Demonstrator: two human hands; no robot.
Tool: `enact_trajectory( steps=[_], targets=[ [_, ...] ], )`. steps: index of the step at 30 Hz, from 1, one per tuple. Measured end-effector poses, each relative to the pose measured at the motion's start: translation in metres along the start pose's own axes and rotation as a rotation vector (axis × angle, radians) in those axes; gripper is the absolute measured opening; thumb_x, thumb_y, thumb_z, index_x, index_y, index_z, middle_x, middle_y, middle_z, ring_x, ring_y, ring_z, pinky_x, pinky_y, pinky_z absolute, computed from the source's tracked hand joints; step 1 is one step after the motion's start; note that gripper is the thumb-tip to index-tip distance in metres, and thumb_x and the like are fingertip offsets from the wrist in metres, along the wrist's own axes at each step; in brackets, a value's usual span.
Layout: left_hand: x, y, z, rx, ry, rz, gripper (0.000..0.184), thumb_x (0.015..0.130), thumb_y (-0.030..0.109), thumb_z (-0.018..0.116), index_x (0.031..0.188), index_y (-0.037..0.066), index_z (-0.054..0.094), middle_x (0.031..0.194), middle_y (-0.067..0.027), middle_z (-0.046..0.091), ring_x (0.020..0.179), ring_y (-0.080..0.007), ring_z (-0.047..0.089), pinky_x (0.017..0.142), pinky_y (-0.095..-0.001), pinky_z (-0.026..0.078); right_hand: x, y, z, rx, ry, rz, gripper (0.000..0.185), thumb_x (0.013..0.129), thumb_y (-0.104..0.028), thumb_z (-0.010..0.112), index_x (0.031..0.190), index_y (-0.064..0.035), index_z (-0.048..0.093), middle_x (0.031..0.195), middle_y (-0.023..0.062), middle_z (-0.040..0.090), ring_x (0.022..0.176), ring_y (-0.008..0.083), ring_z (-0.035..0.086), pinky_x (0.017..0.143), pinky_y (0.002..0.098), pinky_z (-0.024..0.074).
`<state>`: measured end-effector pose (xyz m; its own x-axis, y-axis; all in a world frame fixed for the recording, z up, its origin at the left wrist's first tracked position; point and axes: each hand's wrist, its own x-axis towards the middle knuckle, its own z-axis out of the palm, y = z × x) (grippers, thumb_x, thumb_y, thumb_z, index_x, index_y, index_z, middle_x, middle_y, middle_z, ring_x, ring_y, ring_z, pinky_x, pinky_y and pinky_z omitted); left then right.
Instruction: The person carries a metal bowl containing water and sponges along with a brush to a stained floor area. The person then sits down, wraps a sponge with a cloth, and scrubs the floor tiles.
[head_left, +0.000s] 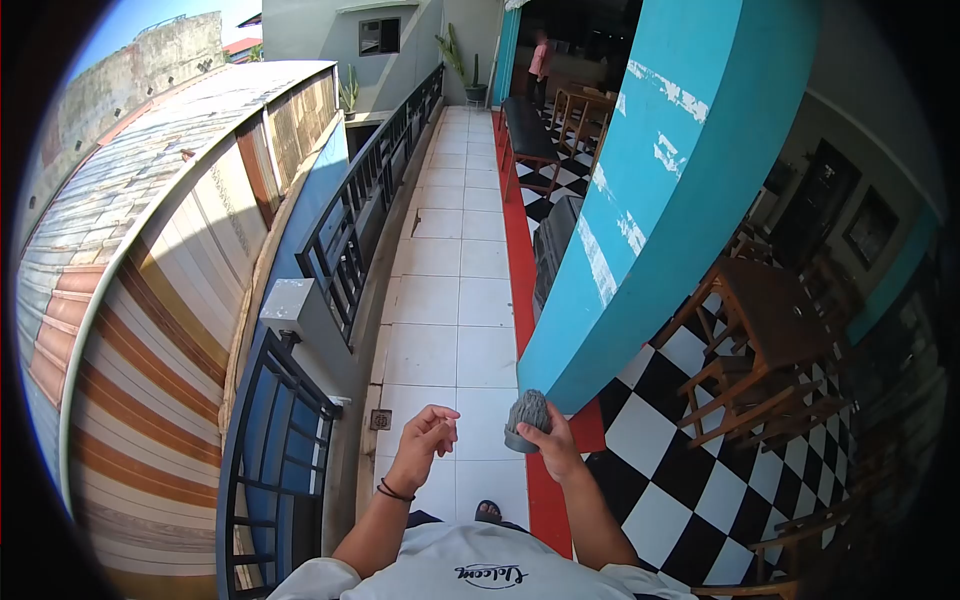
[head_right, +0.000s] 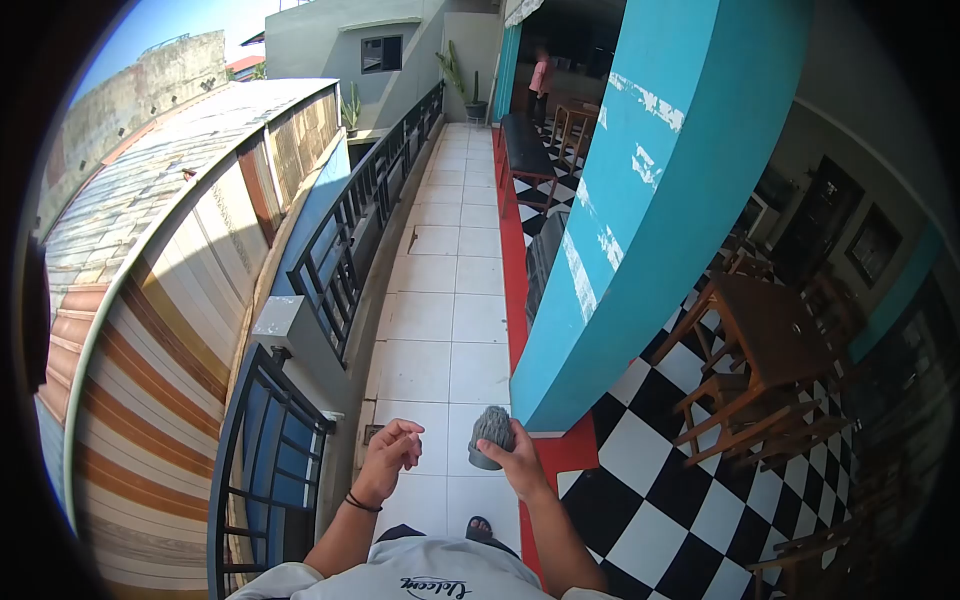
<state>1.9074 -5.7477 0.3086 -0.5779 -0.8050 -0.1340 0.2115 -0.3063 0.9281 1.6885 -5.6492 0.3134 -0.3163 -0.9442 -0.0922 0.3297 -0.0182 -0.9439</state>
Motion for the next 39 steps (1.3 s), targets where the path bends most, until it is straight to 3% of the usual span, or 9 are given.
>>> enact_trajectory(
  steps=[8, 12, 23, 31, 38, 39],
  targets=[
    [0.224, 0.036, -0.031, -0.092, 0.136, 0.069, 0.013, 0.098, 0.019, 0.058, 0.104, 0.008, 0.062, 0.075, 0.0010, 0.059, 0.064, -0.0056, 0.052, 0.060, -0.0208, 0.040, 0.257, -0.033, -0.035, 0.000, -0.044, 0.014, 0.057, 0.083, -0.019, 0.078, 0.126, 0.0020, 0.046, 0.108, 0.0073, 0.061, 0.098, 0.0137, 0.061, 0.090, 0.0292, 0.0482],
    [0.369, 0.048, -0.057, -0.101, 0.070, 0.064, 0.013, 0.098, 0.019, 0.057, 0.104, 0.008, 0.062, 0.076, 0.0012, 0.059, 0.066, -0.0058, 0.053, 0.062, -0.0214, 0.040, 0.386, -0.029, -0.050, 0.019, 0.020, 0.040, 0.058, 0.083, -0.017, 0.078, 0.127, 0.0017, 0.046, 0.109, 0.0081, 0.061, 0.100, 0.0147, 0.060, 0.092, 0.0300, 0.0480],
    [0.729, 0.177, -0.069, -0.012, -0.113, 0.101, 0.015, 0.098, 0.016, 0.054, 0.106, 0.007, 0.062, 0.077, 0.0011, 0.059, 0.068, -0.0062, 0.053, 0.064, -0.0219, 0.042, 0.695, -0.096, -0.070, 0.104, 0.108, 0.014, 0.060, 0.079, -0.011, 0.082, 0.128, -0.0037, 0.050, 0.105, 0.0043, 0.061, 0.095, 0.0134, 0.061, 0.089, 0.0301, 0.0509],
    [0.952, 0.185, -0.111, -0.122, 0.168, 0.211, 0.013, 0.097, 0.016, 0.055, 0.104, 0.006, 0.060, 0.071, 0.0002, 0.056, 0.064, -0.0083, 0.052, 0.059, -0.0223, 0.040, 0.984, -0.114, -0.100, 0.073, -0.123, 0.027, 0.054, 0.078, -0.012, 0.080, 0.123, -0.0001, 0.052, 0.102, 0.0052, 0.062, 0.091, 0.0129, 0.063, 0.085, 0.0281, 0.0514],
    [1.110, 0.250, -0.134, -0.169, 0.371, 0.325, 0.013, 0.096, 0.018, 0.058, 0.102, 0.007, 0.061, 0.071, 0.0014, 0.057, 0.064, -0.0071, 0.052, 0.058, -0.0212, 0.039, 1.215, -0.179, -0.083, -0.019, -0.335, 0.025, 0.052, 0.080, -0.020, 0.080, 0.119, 0.0004, 0.052, 0.100, 0.0060, 0.064, 0.090, 0.0114, 0.062, 0.085, 0.0262, 0.0507],
    [1.133, 0.255, -0.140, -0.172, 0.395, 0.338, 0.013, 0.096, 0.018, 0.058, 0.102, 0.007, 0.061, 0.071, 0.0014, 0.056, 0.064, -0.0072, 0.052, 0.058, -0.0212, 0.039, 1.243, -0.181, -0.082, -0.034, -0.367, 0.025, 0.055, 0.079, -0.021, 0.080, 0.121, 0.0005, 0.051, 0.102, 0.0095, 0.064, 0.089, 0.0148, 0.065, 0.084, 0.0295, 0.0533]
  ],
)
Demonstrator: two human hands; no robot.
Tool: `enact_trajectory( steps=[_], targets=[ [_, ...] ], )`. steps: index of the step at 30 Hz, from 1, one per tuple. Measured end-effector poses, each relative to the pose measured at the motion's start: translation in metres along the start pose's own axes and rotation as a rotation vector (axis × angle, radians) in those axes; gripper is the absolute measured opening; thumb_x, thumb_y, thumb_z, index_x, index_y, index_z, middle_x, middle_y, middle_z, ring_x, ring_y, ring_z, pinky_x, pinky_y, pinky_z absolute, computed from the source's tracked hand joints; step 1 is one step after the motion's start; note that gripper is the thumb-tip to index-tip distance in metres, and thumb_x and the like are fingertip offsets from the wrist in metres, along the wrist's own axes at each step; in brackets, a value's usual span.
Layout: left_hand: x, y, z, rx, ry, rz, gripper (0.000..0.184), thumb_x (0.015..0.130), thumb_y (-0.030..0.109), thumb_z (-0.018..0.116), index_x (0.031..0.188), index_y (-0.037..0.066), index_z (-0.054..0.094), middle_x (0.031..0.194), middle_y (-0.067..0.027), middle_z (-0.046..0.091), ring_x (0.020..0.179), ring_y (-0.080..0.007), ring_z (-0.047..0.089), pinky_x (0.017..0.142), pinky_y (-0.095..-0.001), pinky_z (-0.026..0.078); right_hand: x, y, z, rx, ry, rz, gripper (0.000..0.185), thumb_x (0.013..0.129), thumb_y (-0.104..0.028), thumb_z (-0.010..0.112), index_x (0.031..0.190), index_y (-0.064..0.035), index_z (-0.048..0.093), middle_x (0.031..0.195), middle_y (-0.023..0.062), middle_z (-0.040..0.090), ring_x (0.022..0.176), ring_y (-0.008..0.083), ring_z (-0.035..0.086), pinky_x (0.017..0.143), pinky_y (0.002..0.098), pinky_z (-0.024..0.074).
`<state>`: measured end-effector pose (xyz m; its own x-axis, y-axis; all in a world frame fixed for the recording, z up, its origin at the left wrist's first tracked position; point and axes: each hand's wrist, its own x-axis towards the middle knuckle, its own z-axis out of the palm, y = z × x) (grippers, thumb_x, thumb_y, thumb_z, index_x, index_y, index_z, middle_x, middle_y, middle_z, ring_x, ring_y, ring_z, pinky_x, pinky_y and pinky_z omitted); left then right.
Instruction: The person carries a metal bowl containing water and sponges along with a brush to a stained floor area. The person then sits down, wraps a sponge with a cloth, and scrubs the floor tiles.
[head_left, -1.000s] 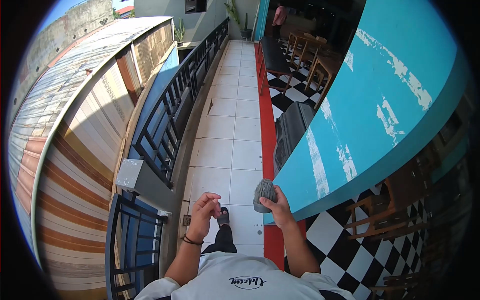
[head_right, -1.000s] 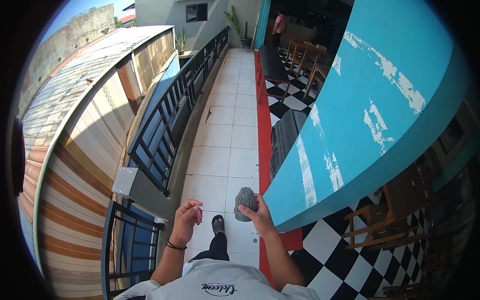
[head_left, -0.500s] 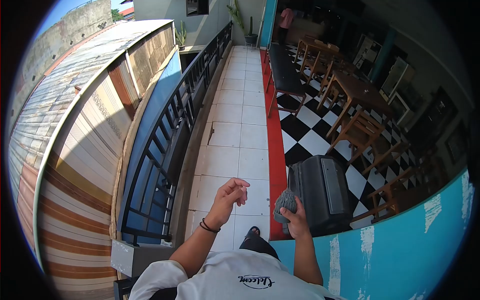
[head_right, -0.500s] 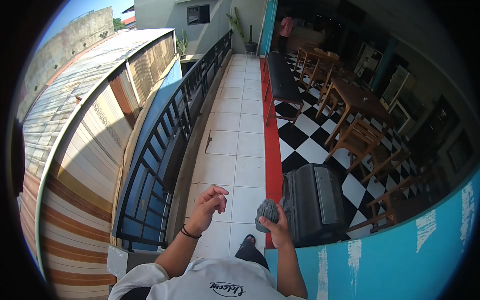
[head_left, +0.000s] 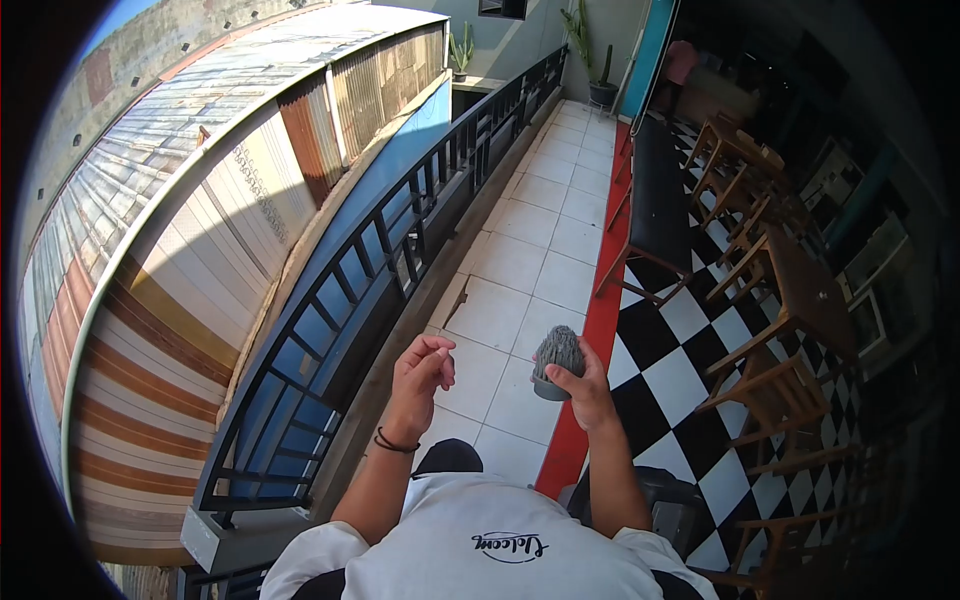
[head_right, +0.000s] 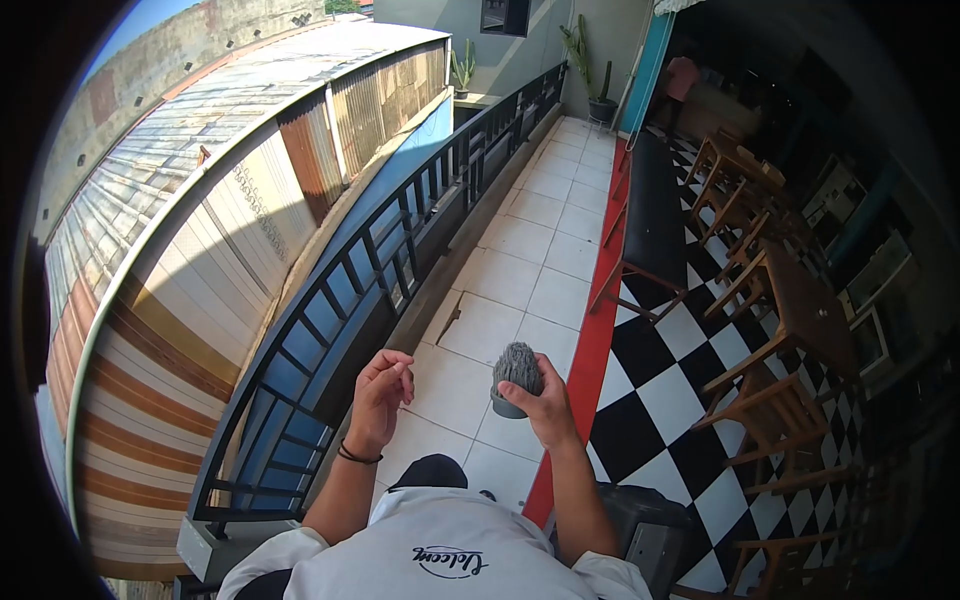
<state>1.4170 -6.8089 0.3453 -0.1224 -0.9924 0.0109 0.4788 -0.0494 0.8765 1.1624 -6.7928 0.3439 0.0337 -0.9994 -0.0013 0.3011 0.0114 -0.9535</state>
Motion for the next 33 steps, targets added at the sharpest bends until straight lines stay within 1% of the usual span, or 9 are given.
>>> enact_trajectory(
  steps=[2, 7, 9, 12, 18, 21, 26, 29, 33],
  targets=[
    [0.050, -0.010, 0.011, -0.017, 0.030, 0.024, 0.014, 0.096, 0.018, 0.058, 0.103, 0.007, 0.061, 0.071, 0.0013, 0.056, 0.064, -0.0073, 0.052, 0.058, -0.0212, 0.039, 0.053, -0.003, -0.019, -0.031, -0.057, 0.002, 0.063, 0.078, -0.024, 0.081, 0.125, 0.0005, 0.047, 0.104, 0.0165, 0.065, 0.086, 0.0216, 0.069, 0.083, 0.0362, 0.0584],
    [0.192, -0.046, 0.040, -0.057, -0.014, 0.066, 0.016, 0.097, 0.019, 0.057, 0.104, 0.005, 0.060, 0.071, -0.0003, 0.056, 0.063, -0.0080, 0.053, 0.058, -0.0203, 0.042, 0.184, -0.007, -0.070, -0.090, -0.083, -0.014, 0.062, 0.080, -0.026, 0.080, 0.125, 0.0012, 0.047, 0.106, 0.0171, 0.065, 0.087, 0.0224, 0.069, 0.083, 0.0357, 0.0581],
    [0.256, -0.054, 0.053, -0.075, -0.053, 0.094, 0.015, 0.097, 0.018, 0.057, 0.103, 0.005, 0.060, 0.071, -0.0001, 0.055, 0.064, -0.0078, 0.052, 0.059, -0.0211, 0.040, 0.239, -0.009, -0.092, -0.096, -0.085, -0.042, 0.064, 0.081, -0.028, 0.079, 0.126, 0.0015, 0.046, 0.106, 0.0172, 0.065, 0.087, 0.0230, 0.070, 0.083, 0.0354, 0.0578],
    [0.342, -0.054, 0.076, -0.096, -0.061, 0.125, 0.015, 0.097, 0.018, 0.057, 0.103, 0.004, 0.060, 0.071, -0.0002, 0.055, 0.064, -0.0079, 0.051, 0.060, -0.0218, 0.039, 0.316, -0.030, -0.114, -0.092, -0.035, -0.044, 0.065, 0.082, -0.030, 0.079, 0.127, 0.0018, 0.046, 0.106, 0.0173, 0.065, 0.087, 0.0235, 0.070, 0.082, 0.0352, 0.0575],
    [0.473, -0.047, 0.121, -0.072, -0.101, 0.188, 0.018, 0.098, 0.019, 0.056, 0.106, 0.003, 0.059, 0.074, -0.0012, 0.056, 0.064, -0.0073, 0.053, 0.060, -0.0198, 0.043, 0.447, -0.072, -0.156, -0.093, -0.141, -0.072, 0.065, 0.083, -0.033, 0.078, 0.128, 0.0012, 0.045, 0.108, 0.0186, 0.065, 0.088, 0.0239, 0.070, 0.081, 0.0354, 0.0575],
    [0.521, -0.053, 0.138, -0.029, -0.023, 0.189, 0.017, 0.098, 0.018, 0.056, 0.106, 0.004, 0.060, 0.073, -0.0006, 0.056, 0.065, -0.0077, 0.051, 0.060, -0.0219, 0.038, 0.511, -0.080, -0.176, -0.060, -0.204, -0.048, 0.063, 0.085, -0.033, 0.076, 0.128, 0.0007, 0.045, 0.109, 0.0186, 0.065, 0.089, 0.0242, 0.070, 0.082, 0.0346, 0.0569],
    [0.584, -0.084, 0.159, -0.013, 0.155, 0.296, 0.020, 0.098, 0.019, 0.055, 0.110, 0.003, 0.059, 0.075, -0.0006, 0.056, 0.067, -0.0078, 0.052, 0.062, -0.0219, 0.040, 0.614, -0.077, -0.219, -0.076, -0.418, 0.028, 0.055, 0.088, -0.029, 0.073, 0.127, 0.0001, 0.046, 0.110, 0.0170, 0.065, 0.090, 0.0227, 0.069, 0.084, 0.0337, 0.0552],
    [0.599, -0.111, 0.173, -0.026, 0.352, 0.351, 0.024, 0.098, 0.019, 0.054, 0.115, 0.002, 0.059, 0.076, -0.0010, 0.058, 0.069, -0.0086, 0.054, 0.065, -0.0226, 0.042, 0.666, -0.078, -0.237, -0.099, -0.592, 0.139, 0.053, 0.089, -0.027, 0.073, 0.126, -0.0003, 0.046, 0.110, 0.0161, 0.065, 0.092, 0.0220, 0.069, 0.087, 0.0339, 0.0545],
    [0.583, -0.153, 0.193, -0.047, 0.653, 0.326, 0.032, 0.099, 0.022, 0.053, 0.122, 0.001, 0.057, 0.077, -0.0035, 0.061, 0.070, -0.0098, 0.057, 0.066, -0.0231, 0.044, 0.708, -0.075, -0.246, -0.131, -0.885, 0.255, 0.053, 0.088, -0.023, 0.074, 0.126, -0.0006, 0.046, 0.111, 0.0167, 0.065, 0.095, 0.0238, 0.069, 0.088, 0.0339, 0.0543]
  ],
)
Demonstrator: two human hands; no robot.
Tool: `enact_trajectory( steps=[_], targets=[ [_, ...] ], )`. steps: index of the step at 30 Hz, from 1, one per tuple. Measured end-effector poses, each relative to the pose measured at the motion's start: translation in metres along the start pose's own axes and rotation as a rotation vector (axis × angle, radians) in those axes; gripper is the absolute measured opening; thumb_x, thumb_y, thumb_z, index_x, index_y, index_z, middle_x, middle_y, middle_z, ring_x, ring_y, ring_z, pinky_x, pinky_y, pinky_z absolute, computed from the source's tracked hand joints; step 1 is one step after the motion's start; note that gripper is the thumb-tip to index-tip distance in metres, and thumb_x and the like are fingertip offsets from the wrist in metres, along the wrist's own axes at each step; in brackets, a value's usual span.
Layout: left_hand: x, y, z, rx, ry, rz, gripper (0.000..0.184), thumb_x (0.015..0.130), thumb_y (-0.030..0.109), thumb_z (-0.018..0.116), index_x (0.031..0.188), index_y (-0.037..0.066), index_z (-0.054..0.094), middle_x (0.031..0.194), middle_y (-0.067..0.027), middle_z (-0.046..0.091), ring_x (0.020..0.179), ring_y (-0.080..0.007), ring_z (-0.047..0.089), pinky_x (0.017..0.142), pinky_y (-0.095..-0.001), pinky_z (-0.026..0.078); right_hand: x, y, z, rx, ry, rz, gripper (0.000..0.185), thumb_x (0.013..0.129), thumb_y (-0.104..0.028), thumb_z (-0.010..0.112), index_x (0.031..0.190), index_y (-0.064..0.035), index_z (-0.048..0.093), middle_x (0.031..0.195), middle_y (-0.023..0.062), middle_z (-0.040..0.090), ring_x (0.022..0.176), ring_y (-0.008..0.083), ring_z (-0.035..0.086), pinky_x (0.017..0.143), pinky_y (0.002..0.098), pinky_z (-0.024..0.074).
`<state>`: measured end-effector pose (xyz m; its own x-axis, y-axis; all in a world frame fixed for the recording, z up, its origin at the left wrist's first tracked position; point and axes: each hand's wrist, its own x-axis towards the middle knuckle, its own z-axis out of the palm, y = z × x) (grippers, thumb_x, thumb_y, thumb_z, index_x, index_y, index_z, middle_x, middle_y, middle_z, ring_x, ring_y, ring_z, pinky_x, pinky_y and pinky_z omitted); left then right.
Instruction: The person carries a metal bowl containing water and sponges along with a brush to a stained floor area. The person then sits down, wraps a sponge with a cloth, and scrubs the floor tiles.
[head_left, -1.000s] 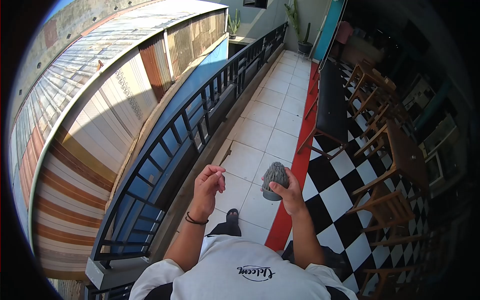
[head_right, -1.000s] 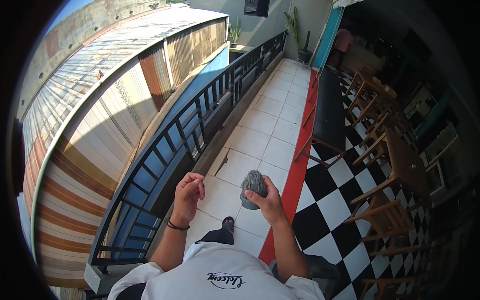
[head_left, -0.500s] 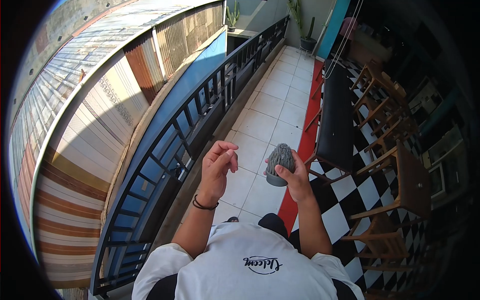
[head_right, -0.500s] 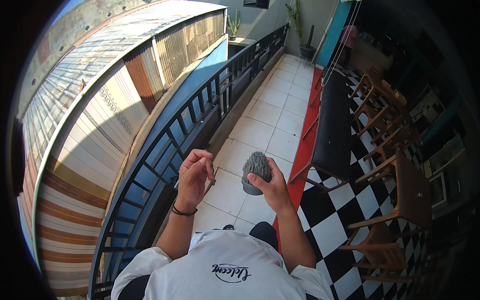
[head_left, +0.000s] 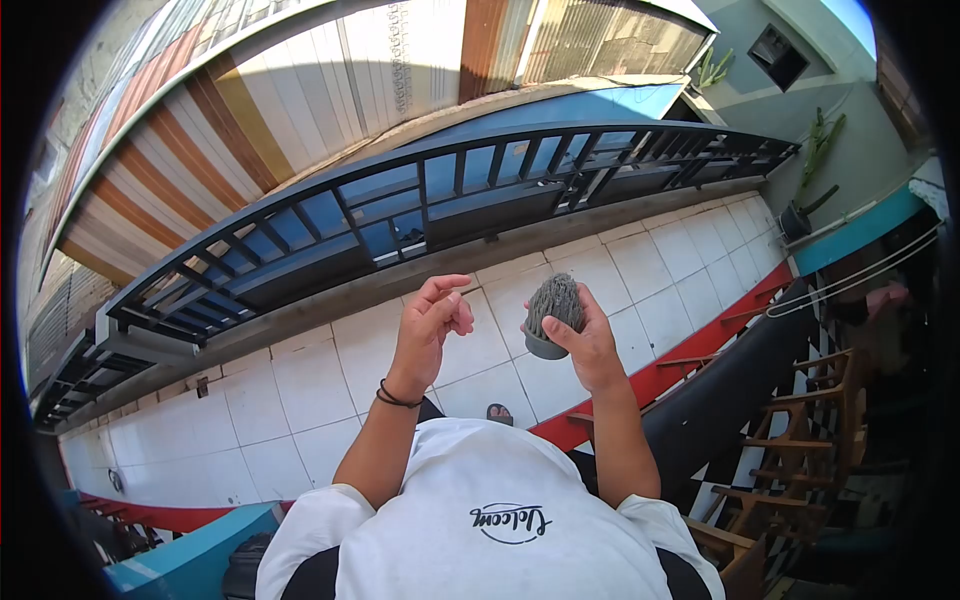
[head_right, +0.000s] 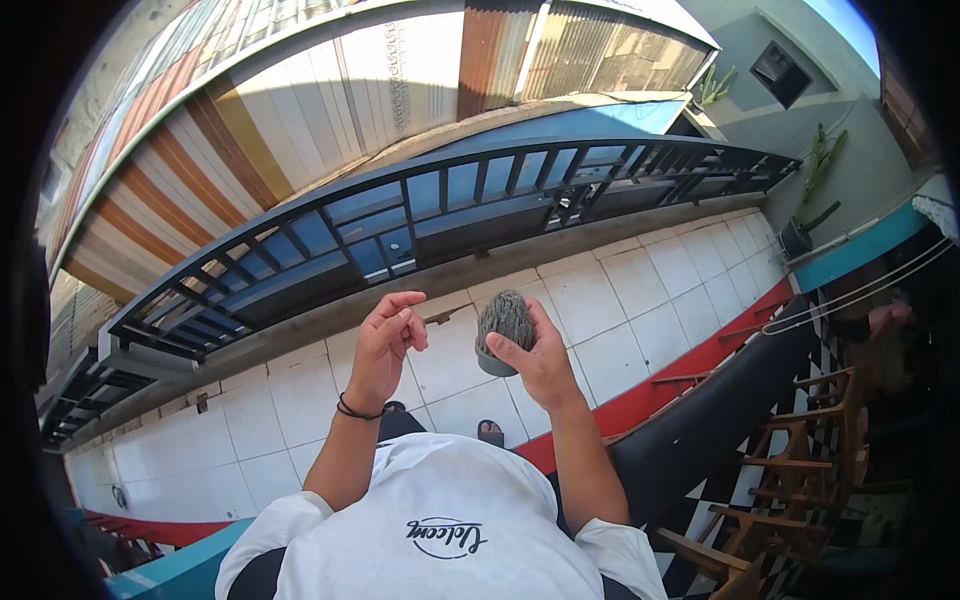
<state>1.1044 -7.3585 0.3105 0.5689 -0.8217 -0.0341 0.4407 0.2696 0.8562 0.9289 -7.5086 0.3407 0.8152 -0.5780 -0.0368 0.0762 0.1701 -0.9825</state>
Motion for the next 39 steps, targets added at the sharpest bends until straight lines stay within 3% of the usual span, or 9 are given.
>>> enact_trajectory(
  steps=[3, 5, 7, 9, 11, 13, 22, 33, 39],
  targets=[
    [-0.045, -0.021, -0.021, 0.045, 0.246, -0.031, 0.031, 0.099, 0.022, 0.052, 0.123, 0.003, 0.057, 0.078, -0.0040, 0.063, 0.073, -0.0100, 0.059, 0.067, -0.0225, 0.044, 0.020, 0.016, -0.001, -0.012, -0.192, 0.093, 0.052, 0.088, -0.022, 0.074, 0.126, -0.0011, 0.046, 0.112, 0.0174, 0.065, 0.096, 0.0257, 0.069, 0.087, 0.0354, 0.0551],
    [-0.078, -0.063, -0.060, 0.363, 0.437, -0.214, 0.040, 0.097, 0.029, 0.053, 0.128, 0.004, 0.056, 0.092, -0.0090, 0.066, 0.085, -0.0154, 0.062, 0.076, -0.0282, 0.047, 0.029, 0.025, 0.019, 0.070, -0.326, 0.145, 0.049, 0.088, -0.021, 0.073, 0.126, -0.0010, 0.048, 0.111, 0.0165, 0.065, 0.095, 0.0249, 0.069, 0.086, 0.0362, 0.0557],
    [-0.122, -0.109, -0.103, 0.630, 0.623, -0.478, 0.049, 0.095, 0.036, 0.054, 0.133, 0.006, 0.054, 0.105, -0.0141, 0.069, 0.097, -0.0208, 0.066, 0.086, -0.0339, 0.050, 0.032, 0.031, 0.049, 0.181, -0.457, 0.243, 0.046, 0.088, -0.016, 0.073, 0.124, -0.0008, 0.049, 0.111, 0.0135, 0.066, 0.095, 0.0209, 0.068, 0.088, 0.0336, 0.0545],
    [-0.175, -0.141, -0.111, 1.049, 0.648, -1.100, 0.066, 0.094, 0.048, 0.048, 0.136, -0.003, 0.051, 0.128, -0.0250, 0.060, 0.120, -0.0343, 0.059, 0.101, -0.0438, 0.046, 0.034, 0.045, 0.086, 0.202, -0.616, 0.288, 0.047, 0.088, -0.017, 0.072, 0.125, 0.0000, 0.049, 0.112, 0.0166, 0.066, 0.094, 0.0242, 0.069, 0.087, 0.0361, 0.0555],
    [-0.241, -0.222, -0.152, 0.927, 0.367, -1.302, 0.075, 0.090, 0.056, 0.046, 0.137, -0.002, 0.053, 0.145, -0.0262, 0.046, 0.135, -0.0378, 0.046, 0.110, -0.0450, 0.038, 0.028, 0.058, 0.126, 0.175, -0.727, 0.347, 0.047, 0.088, -0.017, 0.071, 0.125, 0.0001, 0.048, 0.112, 0.0162, 0.066, 0.094, 0.0238, 0.069, 0.087, 0.0360, 0.0553],
    [-0.281, -0.244, -0.162, 0.924, 0.196, -1.178, 0.072, 0.088, 0.052, 0.049, 0.136, -0.001, 0.054, 0.147, -0.0218, 0.046, 0.134, -0.0347, 0.048, 0.111, -0.0423, 0.038, 0.019, 0.070, 0.163, 0.086, -0.855, 0.362, 0.057, 0.085, -0.026, 0.074, 0.128, -0.0002, 0.047, 0.109, 0.0186, 0.065, 0.091, 0.0271, 0.069, 0.085, 0.0397, 0.0570],
    [-0.363, -0.310, -0.311, 0.553, 0.736, -1.393, 0.070, 0.088, 0.050, 0.048, 0.140, 0.004, 0.051, 0.145, -0.0177, 0.050, 0.133, -0.0276, 0.049, 0.111, -0.0386, 0.037, -0.004, 0.125, 0.324, -0.091, -1.064, 0.443, 0.058, 0.082, -0.026, 0.076, 0.125, 0.0004, 0.048, 0.108, 0.0188, 0.066, 0.089, 0.0265, 0.070, 0.082, 0.0386, 0.0576],
    [-0.454, -0.188, -0.467, 0.221, 0.299, -1.030, 0.057, 0.095, 0.037, 0.039, 0.142, 0.004, 0.045, 0.136, -0.0115, 0.053, 0.123, -0.0220, 0.052, 0.111, -0.0372, 0.036, -0.010, 0.196, 0.597, -0.295, -1.216, 0.557, 0.052, 0.085, -0.022, 0.073, 0.125, 0.0001, 0.048, 0.106, 0.0179, 0.066, 0.087, 0.0254, 0.069, 0.080, 0.0378, 0.0574],
    [-0.487, -0.138, -0.544, -0.282, 0.580, -0.896, 0.047, 0.098, 0.034, 0.035, 0.131, 0.006, 0.053, 0.126, -0.0099, 0.060, 0.112, -0.0188, 0.056, 0.104, -0.0379, 0.040, 0.013, 0.249, 0.767, -0.349, -1.416, 0.601, 0.051, 0.085, -0.020, 0.072, 0.126, -0.0004, 0.048, 0.105, 0.0156, 0.067, 0.088, 0.0231, 0.069, 0.082, 0.0363, 0.0568]
  ],
)
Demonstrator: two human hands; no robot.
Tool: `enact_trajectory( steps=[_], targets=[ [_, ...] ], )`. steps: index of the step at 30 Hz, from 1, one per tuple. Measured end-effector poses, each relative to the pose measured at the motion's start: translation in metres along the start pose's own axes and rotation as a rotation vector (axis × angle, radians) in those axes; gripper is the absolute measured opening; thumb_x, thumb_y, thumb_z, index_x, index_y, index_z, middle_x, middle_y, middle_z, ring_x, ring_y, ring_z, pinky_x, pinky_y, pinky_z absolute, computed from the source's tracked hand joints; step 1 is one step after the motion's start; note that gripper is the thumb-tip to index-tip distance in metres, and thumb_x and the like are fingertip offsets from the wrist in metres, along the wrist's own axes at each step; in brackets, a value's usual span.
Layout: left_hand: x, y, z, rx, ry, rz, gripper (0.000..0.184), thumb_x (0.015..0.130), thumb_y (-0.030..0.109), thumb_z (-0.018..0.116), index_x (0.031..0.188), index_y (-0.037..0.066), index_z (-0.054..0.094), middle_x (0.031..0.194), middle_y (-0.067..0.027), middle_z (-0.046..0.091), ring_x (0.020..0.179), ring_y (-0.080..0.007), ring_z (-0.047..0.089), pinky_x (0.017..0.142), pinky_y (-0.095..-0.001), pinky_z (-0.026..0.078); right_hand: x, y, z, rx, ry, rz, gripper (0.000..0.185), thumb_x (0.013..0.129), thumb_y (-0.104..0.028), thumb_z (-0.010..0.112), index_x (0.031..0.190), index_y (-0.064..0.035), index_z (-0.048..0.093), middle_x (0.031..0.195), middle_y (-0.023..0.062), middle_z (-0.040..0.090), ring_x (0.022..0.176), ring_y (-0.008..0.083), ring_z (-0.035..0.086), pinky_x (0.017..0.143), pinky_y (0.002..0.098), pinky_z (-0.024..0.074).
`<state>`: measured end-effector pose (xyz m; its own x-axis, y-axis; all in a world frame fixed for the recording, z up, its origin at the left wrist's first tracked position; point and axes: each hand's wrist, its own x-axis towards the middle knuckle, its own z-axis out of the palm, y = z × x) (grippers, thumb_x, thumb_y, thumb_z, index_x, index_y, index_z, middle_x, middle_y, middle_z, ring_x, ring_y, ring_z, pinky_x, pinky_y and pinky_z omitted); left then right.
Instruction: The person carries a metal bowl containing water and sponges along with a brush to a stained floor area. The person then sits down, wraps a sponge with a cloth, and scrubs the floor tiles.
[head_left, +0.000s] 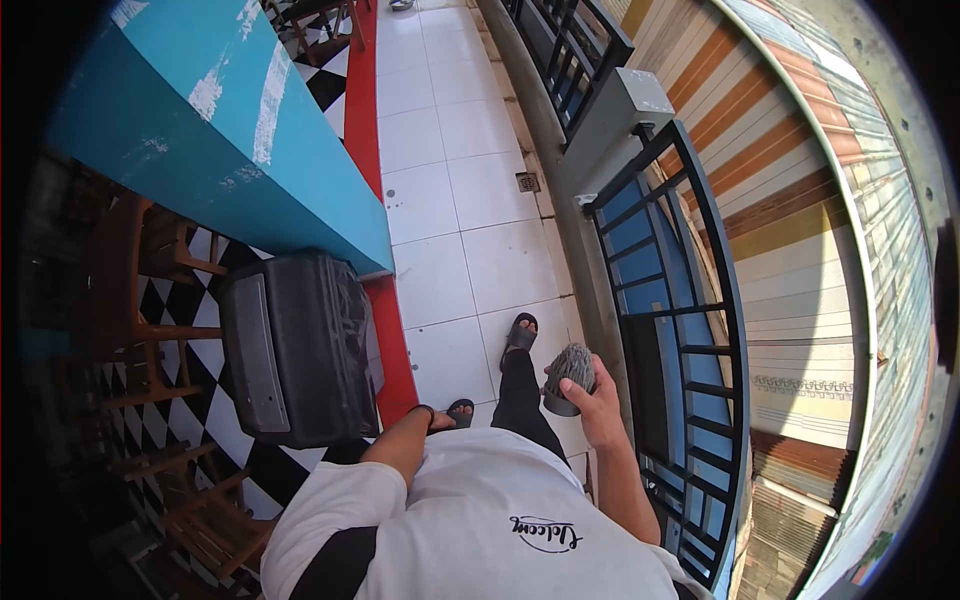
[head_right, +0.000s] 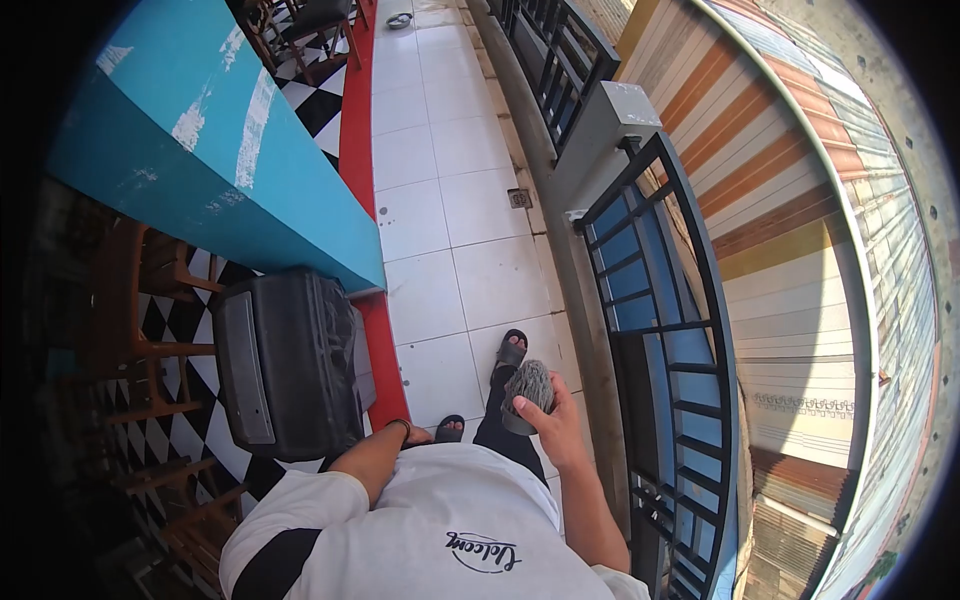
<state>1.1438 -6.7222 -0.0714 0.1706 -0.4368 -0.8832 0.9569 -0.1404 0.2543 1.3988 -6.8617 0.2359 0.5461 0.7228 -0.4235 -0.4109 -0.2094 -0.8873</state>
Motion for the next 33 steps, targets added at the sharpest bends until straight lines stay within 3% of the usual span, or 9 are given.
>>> enact_trajectory(
  steps=[3, 5, 8, 10, 18, 22, 26, 30, 33],
  targets=[
    [0.007, 0.032, -0.065, -0.096, 0.057, 0.000, 0.044, 0.098, 0.036, 0.037, 0.116, 0.008, 0.066, 0.116, -0.0098, 0.067, 0.100, -0.0174, 0.062, 0.094, -0.0394, 0.046, 0.094, -0.041, -0.006, -0.018, -0.086, 0.008, 0.047, 0.085, -0.017, 0.074, 0.123, -0.0001, 0.051, 0.104, 0.0086, 0.065, 0.092, 0.0149, 0.063, 0.085, 0.0298, 0.0516],
    [-0.016, 0.081, -0.112, 0.051, 0.274, 0.037, 0.050, 0.095, 0.040, 0.038, 0.126, 0.009, 0.063, 0.128, -0.0136, 0.062, 0.112, -0.0238, 0.060, 0.100, -0.0411, 0.044, 0.151, -0.084, -0.003, -0.043, -0.123, -0.001, 0.045, 0.085, -0.017, 0.076, 0.120, -0.0003, 0.053, 0.101, 0.0046, 0.064, 0.091, 0.0110, 0.060, 0.084, 0.0270, 0.0492],
    [-0.012, 0.124, -0.192, 0.236, 0.564, -0.204, 0.059, 0.093, 0.046, 0.039, 0.136, 0.010, 0.056, 0.142, -0.0198, 0.053, 0.129, -0.0342, 0.051, 0.110, -0.0435, 0.038, 0.235, -0.138, -0.009, -0.097, -0.248, -0.020, 0.045, 0.085, -0.018, 0.077, 0.119, -0.0007, 0.053, 0.100, 0.0042, 0.063, 0.091, 0.0109, 0.060, 0.084, 0.0270, 0.0492],
    [-0.060, 0.171, -0.227, 0.135, 0.629, -0.080, 0.062, 0.091, 0.052, 0.040, 0.136, 0.014, 0.057, 0.144, -0.0221, 0.050, 0.133, -0.0359, 0.048, 0.112, -0.0443, 0.036, 0.288, -0.178, -0.002, -0.158, -0.276, -0.023, 0.045, 0.084, -0.020, 0.078, 0.118, -0.0012, 0.054, 0.099, 0.0039, 0.064, 0.090, 0.0108, 0.060, 0.084, 0.0272, 0.0494],
    [-0.102, 0.263, -0.396, 0.222, 0.444, 0.129, 0.060, 0.093, 0.052, 0.041, 0.138, 0.016, 0.056, 0.148, -0.0185, 0.047, 0.134, -0.0342, 0.046, 0.114, -0.0453, 0.032, 0.487, -0.261, 0.044, -0.185, -0.347, -0.045, 0.049, 0.084, -0.021, 0.078, 0.121, -0.0013, 0.053, 0.100, 0.0046, 0.064, 0.091, 0.0110, 0.061, 0.084, 0.0271, 0.0504],
    [-0.167, 0.304, -0.536, 0.153, 0.398, 0.146, 0.057, 0.095, 0.046, 0.040, 0.138, 0.012, 0.055, 0.147, -0.0161, 0.048, 0.133, -0.0303, 0.047, 0.113, -0.0437, 0.032, 0.582, -0.294, 0.085, -0.129, -0.275, 0.018, 0.048, 0.085, -0.018, 0.077, 0.123, -0.0007, 0.053, 0.102, 0.0051, 0.064, 0.092, 0.0123, 0.062, 0.085, 0.0274, 0.0501],
    [-0.141, 0.306, -0.651, 0.287, 0.357, 0.149, 0.052, 0.095, 0.040, 0.041, 0.130, 0.006, 0.059, 0.138, -0.0159, 0.056, 0.123, -0.0280, 0.054, 0.109, -0.0427, 0.036, 0.671, -0.337, 0.120, -0.128, -0.261, -0.004, 0.048, 0.085, -0.016, 0.077, 0.123, 0.0001, 0.053, 0.104, 0.0058, 0.064, 0.094, 0.0132, 0.061, 0.088, 0.0283, 0.0494],
    [-0.205, 0.328, -0.714, -0.204, 0.167, 0.116, 0.051, 0.092, 0.039, 0.043, 0.128, 0.007, 0.061, 0.135, -0.0123, 0.058, 0.121, -0.0259, 0.054, 0.106, -0.0424, 0.037, 0.756, -0.385, 0.149, -0.074, -0.252, 0.002, 0.046, 0.086, -0.014, 0.075, 0.123, 0.0004, 0.052, 0.105, 0.0057, 0.064, 0.097, 0.0130, 0.061, 0.090, 0.0284, 0.0488],
    [-0.210, 0.336, -0.778, -0.047, 0.215, 0.169, 0.043, 0.095, 0.034, 0.042, 0.127, 0.013, 0.061, 0.131, -0.0090, 0.061, 0.119, -0.0226, 0.053, 0.104, -0.0407, 0.039, 0.834, -0.408, 0.166, -0.032, -0.241, 0.064, 0.045, 0.086, -0.014, 0.075, 0.123, -0.0002, 0.052, 0.105, 0.0052, 0.064, 0.097, 0.0129, 0.060, 0.090, 0.0282, 0.0484]
  ],
)
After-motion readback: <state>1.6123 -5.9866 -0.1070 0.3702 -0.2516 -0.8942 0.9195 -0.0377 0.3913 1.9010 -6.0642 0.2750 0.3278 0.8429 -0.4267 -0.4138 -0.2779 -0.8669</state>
